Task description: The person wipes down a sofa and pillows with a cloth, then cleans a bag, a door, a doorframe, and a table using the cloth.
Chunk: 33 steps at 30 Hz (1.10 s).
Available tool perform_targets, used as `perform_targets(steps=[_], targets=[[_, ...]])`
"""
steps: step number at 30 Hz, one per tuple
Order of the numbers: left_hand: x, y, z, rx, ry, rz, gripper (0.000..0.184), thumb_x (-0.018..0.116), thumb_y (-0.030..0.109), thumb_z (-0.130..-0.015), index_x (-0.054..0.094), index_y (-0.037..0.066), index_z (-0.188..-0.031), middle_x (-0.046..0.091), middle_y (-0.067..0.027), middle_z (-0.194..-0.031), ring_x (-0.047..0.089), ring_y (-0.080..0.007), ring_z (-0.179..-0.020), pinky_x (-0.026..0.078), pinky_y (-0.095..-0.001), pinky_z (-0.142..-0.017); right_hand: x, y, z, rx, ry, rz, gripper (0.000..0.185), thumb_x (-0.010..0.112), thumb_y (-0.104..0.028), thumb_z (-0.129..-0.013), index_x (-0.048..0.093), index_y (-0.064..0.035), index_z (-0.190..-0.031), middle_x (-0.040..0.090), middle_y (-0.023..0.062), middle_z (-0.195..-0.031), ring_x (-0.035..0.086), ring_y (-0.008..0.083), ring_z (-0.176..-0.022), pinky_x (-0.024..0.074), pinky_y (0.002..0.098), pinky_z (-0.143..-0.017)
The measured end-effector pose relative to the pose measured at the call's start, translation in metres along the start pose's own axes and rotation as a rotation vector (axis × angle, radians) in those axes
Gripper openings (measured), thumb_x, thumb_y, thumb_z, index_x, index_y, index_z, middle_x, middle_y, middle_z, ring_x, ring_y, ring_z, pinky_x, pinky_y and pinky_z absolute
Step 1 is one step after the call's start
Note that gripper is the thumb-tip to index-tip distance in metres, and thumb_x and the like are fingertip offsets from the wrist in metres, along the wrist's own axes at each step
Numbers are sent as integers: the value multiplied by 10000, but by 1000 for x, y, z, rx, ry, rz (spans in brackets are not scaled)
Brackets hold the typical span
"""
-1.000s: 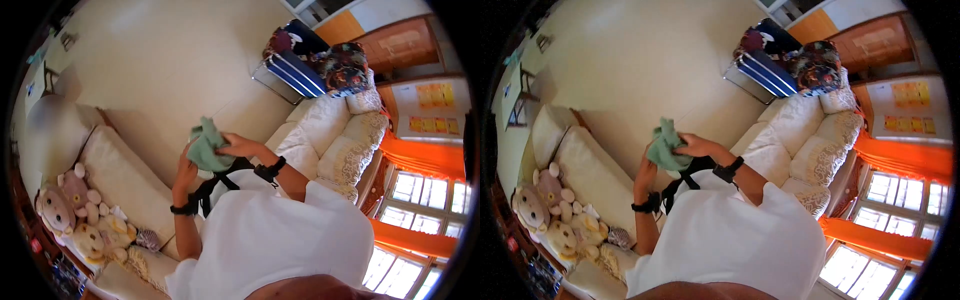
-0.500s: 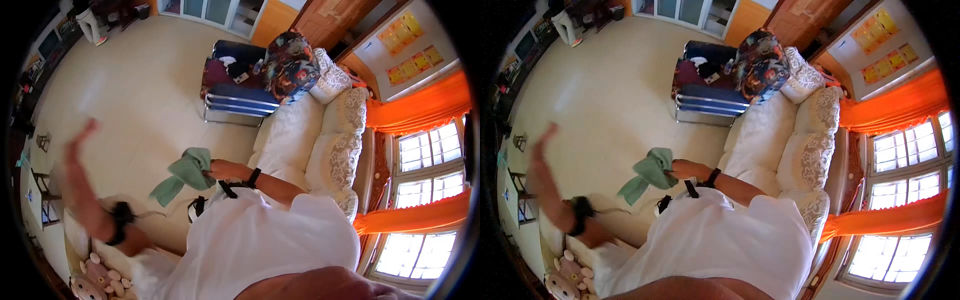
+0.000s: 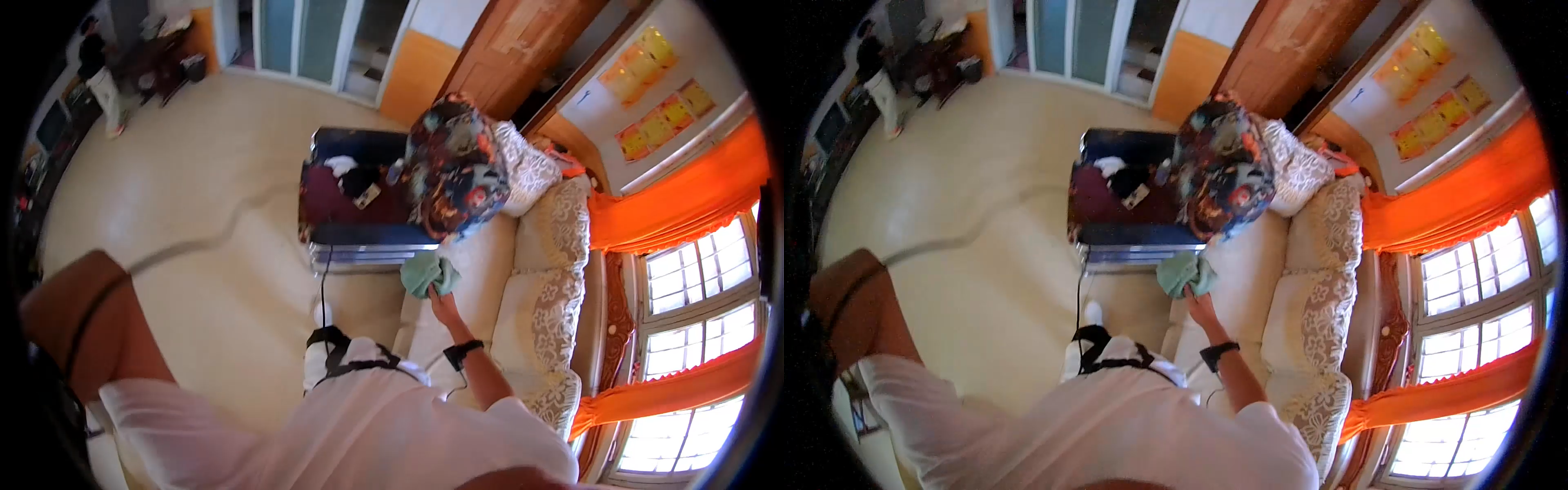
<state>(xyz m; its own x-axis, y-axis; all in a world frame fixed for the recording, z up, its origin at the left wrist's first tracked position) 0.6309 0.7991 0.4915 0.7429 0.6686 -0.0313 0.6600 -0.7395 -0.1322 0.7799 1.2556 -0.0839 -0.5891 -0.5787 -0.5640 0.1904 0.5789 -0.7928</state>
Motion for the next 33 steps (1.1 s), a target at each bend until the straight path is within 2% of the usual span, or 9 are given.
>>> perform_targets(steps=[2, 4, 9, 20, 23, 26, 28, 31, 33], targets=[[-3, -43, 7, 29, 4, 47, 553, 586, 404, -893, 487, -46, -1198, 492, -226, -1165, 333, -319, -1276, -4, -538, -1083, -39, 6, -38, -70, 264, 86, 348, 475, -201, -985, 494, 13, -1258, 558, 226, -1243, 505, 358, -1193, 374, 415, -1008], [-2, -87, 11, 31, -2, 92, 545, 586, 398, -892, 488, -44, -1196, 494, -219, -1162, 339, -313, -1267, 12, -529, -1075, -47, 50, -58, 308, 195, -123, 383, 477, -186, -985, 444, 13, -1311, 516, 224, -1291, 489, 345, -1211, 358, 393, -1025], [12, -168, 18, 72, -26, 157, 524, 587, 380, -891, 489, -37, -1192, 497, -202, -1156, 356, -299, -1245, 54, -506, -1056, -93, 21, -121, 145, 474, 81, 360, 531, -158, -956, 480, 21, -1264, 534, 213, -1264, 511, 353, -1164, 392, 417, -978], [98, -292, 37, 8, -29, 180, 480, 589, 342, -887, 493, -22, -1184, 503, -164, -1141, 393, -269, -1196, 144, -456, -1014, -199, 137, -297, -8, 462, 719, 390, 608, -290, -888, 618, 21, -1123, 561, 246, -1229, 486, 447, -1138, 352, 493, -1018], [137, -325, 45, -30, -4, 132, 468, 590, 332, -886, 493, -18, -1182, 505, -154, -1137, 403, -260, -1183, 169, -442, -1003, -212, 199, -349, 204, 259, 706, 556, 538, -418, -900, 535, -10, -1278, 440, 250, -1389, 365, 434, -1302, 304, 507, -1077], [181, -361, 43, -8, -1, 155, 457, 591, 321, -885, 494, -14, -1179, 507, -143, -1133, 413, -252, -1169, 194, -428, -991, -228, 228, -384, 335, 186, 603, 541, 532, -397, -902, 508, -16, -1286, 450, 262, -1361, 415, 448, -1249, 316, 484, -1069], [206, -383, 42, 18, -1, 170, 449, 591, 314, -884, 495, -12, -1178, 508, -137, -1130, 420, -246, -1160, 210, -419, -984, -231, 243, -401, 290, 59, 462, 579, 534, -399, -898, 453, -32, -1338, 431, 262, -1380, 384, 446, -1279, 314, 485, -1073], [235, -416, 42, 28, -23, 190, 438, 592, 304, -883, 496, -8, -1175, 510, -126, -1126, 430, -238, -1147, 235, -405, -972, -239, 225, -418, 62, 215, 487, 506, 539, -361, -898, 501, -32, -1281, 447, 266, -1345, 418, 452, -1225, 347, 493, -1040], [255, -451, 38, -22, -47, 234, 431, 592, 297, -883, 496, -5, -1174, 511, -119, -1124, 436, -232, -1138, 252, -396, -965, -242, 211, -421, 181, 138, 460, 486, 546, -349, -898, 519, -25, -1259, 462, 264, -1326, 431, 452, -1197, 352, 497, -1027]])
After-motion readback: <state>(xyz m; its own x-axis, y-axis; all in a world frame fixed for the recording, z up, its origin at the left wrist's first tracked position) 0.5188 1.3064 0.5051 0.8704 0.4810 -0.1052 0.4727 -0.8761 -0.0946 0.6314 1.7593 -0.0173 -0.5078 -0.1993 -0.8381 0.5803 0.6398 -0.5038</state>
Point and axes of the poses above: each hand's wrist, its own z-axis away from the middle knuckle, its own x-axis out of the palm, y = z × x, the point moved 8 cm from there along -z, towards the middle knuckle
